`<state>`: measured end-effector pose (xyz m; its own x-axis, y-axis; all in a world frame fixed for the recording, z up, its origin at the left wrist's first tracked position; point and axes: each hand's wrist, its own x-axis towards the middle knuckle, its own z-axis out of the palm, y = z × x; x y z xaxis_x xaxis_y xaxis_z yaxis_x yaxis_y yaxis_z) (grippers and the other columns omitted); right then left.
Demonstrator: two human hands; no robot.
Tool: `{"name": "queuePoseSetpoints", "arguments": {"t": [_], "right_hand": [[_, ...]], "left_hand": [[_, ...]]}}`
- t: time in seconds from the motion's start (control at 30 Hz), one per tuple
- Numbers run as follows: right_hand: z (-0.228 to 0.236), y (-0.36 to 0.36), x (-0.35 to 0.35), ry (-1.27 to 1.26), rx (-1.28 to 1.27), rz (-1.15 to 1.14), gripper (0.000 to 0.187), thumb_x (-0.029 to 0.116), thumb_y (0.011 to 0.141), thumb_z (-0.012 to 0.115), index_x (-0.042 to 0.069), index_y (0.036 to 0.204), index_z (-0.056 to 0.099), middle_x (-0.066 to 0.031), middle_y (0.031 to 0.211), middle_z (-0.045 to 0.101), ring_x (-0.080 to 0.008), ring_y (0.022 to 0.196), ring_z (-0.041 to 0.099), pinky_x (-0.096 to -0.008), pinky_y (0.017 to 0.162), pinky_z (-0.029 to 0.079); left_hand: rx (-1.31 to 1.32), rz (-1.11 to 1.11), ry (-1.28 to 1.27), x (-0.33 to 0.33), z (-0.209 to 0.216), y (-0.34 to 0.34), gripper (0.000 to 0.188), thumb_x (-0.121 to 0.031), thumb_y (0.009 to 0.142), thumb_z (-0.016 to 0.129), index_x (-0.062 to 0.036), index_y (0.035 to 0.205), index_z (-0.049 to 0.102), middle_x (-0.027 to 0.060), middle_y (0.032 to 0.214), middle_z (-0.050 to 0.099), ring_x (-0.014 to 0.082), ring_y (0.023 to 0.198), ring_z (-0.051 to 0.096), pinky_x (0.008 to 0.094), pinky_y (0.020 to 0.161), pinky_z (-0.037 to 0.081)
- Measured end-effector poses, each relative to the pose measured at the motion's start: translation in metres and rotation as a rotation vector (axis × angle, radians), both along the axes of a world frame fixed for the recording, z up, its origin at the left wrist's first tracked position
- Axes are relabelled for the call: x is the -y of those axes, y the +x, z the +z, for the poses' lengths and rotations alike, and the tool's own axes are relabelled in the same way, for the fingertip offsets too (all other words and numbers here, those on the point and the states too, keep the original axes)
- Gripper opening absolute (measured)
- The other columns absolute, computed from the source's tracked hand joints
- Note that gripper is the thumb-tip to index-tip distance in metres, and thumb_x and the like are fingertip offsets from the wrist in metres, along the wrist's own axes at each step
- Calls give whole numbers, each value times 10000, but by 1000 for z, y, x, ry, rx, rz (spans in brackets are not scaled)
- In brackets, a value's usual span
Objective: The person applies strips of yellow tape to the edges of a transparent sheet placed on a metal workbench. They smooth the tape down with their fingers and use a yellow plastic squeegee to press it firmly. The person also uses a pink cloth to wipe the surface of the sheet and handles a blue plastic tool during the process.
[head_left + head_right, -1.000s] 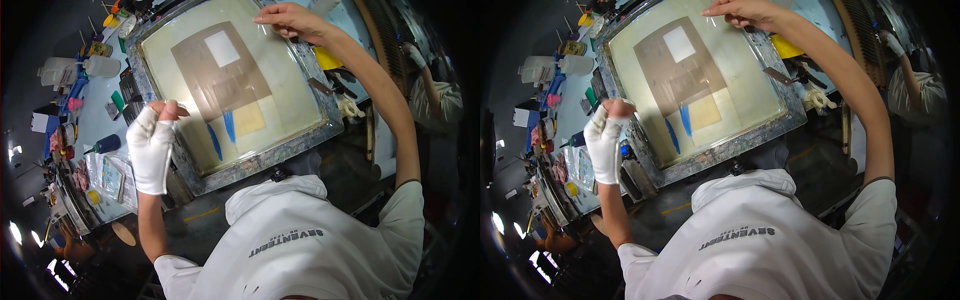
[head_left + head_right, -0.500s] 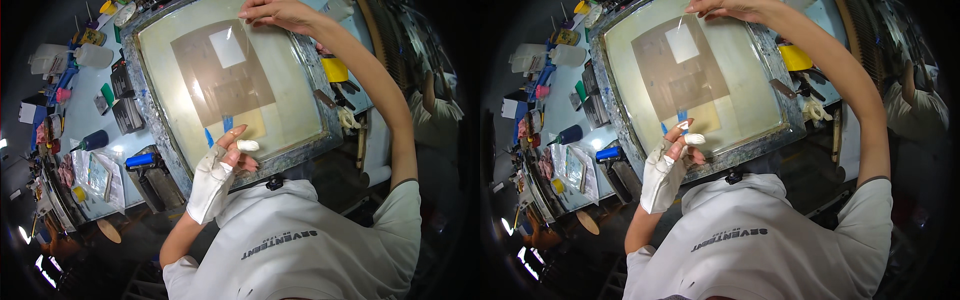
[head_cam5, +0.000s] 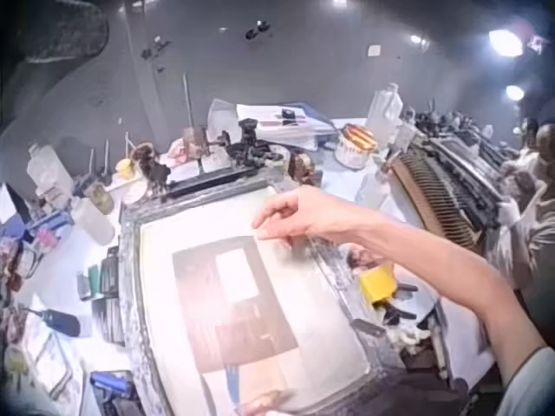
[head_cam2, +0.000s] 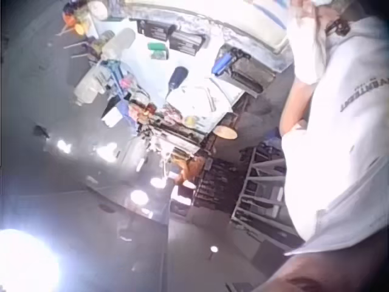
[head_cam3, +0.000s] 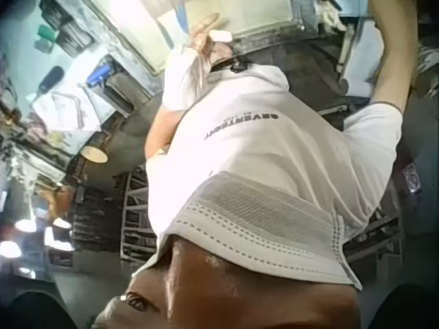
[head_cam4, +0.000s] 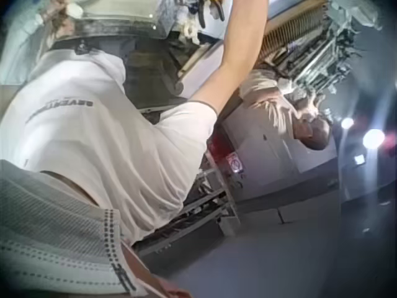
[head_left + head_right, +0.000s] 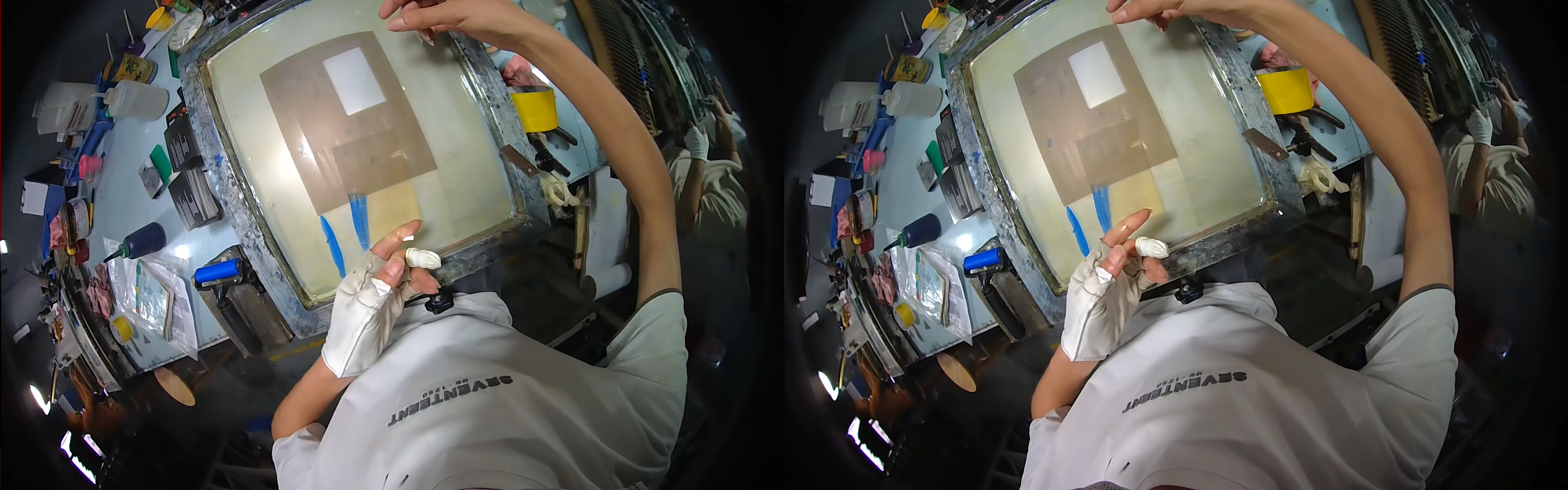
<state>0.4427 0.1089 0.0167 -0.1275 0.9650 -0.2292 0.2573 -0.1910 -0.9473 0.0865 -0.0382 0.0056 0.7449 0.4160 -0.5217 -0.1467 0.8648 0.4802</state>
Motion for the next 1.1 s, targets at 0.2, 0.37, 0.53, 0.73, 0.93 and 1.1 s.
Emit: {"name": "queuePoseSetpoints", "arguments": {"t": [0.2, 0.37, 0.53, 0.73, 0.93, 1.1], "right_hand": [[19, 6, 18, 18, 127, -13, 299, 196, 905, 814, 7, 1118, 723, 1, 872, 694, -76, 804, 620, -249, 715, 499], [8, 8, 9, 232, 260, -30, 269, 218, 895, 825, 31, 1060, 723, 3, 873, 700, -78, 784, 629, -252, 690, 496], [8, 19, 14, -27, -87, 11, 140, 134, 922, 773, 47, 1017, 720, 12, 865, 682, -87, 778, 637, -238, 685, 494], [-15, 5, 8, -111, -241, -124, 106, 102, 952, 726, 23, 1021, 711, -56, 918, 702, -132, 859, 671, -272, 779, 547], [-23, -22, -12, 71, -17, -108, 163, 154, 934, 756, 16, 1019, 735, -49, 924, 725, -114, 799, 666, -278, 720, 555], [-52, -36, -42, 364, 210, -32, 167, 145, 917, 759, 16, 1023, 740, -37, 857, 737, -111, 776, 666, -284, 708, 538]], "left_hand": [[29, -39, 38, 9, 0, 6, 628, -350, 1076, 559, 7, 1559, 372, 143, 1197, 639, 178, 1012, 641, 341, 989, 476], [36, -45, 59, 10, 2, 10, 620, -341, 1080, 555, 6, 1560, 372, 128, 1194, 644, 169, 999, 643, 338, 975, 485], [-34, -8, 34, 14, 8, 15, 722, -395, 1022, 628, 42, 1541, 382, 126, 1116, 669, 178, 932, 652, 299, 898, 505], [40, 11, -64, 16, -1, 19, 705, -374, 1023, 629, 25, 1549, 381, 135, 1098, 651, 192, 937, 648, 309, 884, 532], [128, 102, -222, 9, -12, 33, 716, -296, 1005, 670, 20, 1562, 352, 168, 1190, 571, 241, 971, 667, 355, 939, 575], [190, 218, -283, 0, -20, 40, 612, -228, 1075, 559, 2, 1581, 303, 215, 1309, 591, 255, 1021, 694, 364, 957, 590]]}}
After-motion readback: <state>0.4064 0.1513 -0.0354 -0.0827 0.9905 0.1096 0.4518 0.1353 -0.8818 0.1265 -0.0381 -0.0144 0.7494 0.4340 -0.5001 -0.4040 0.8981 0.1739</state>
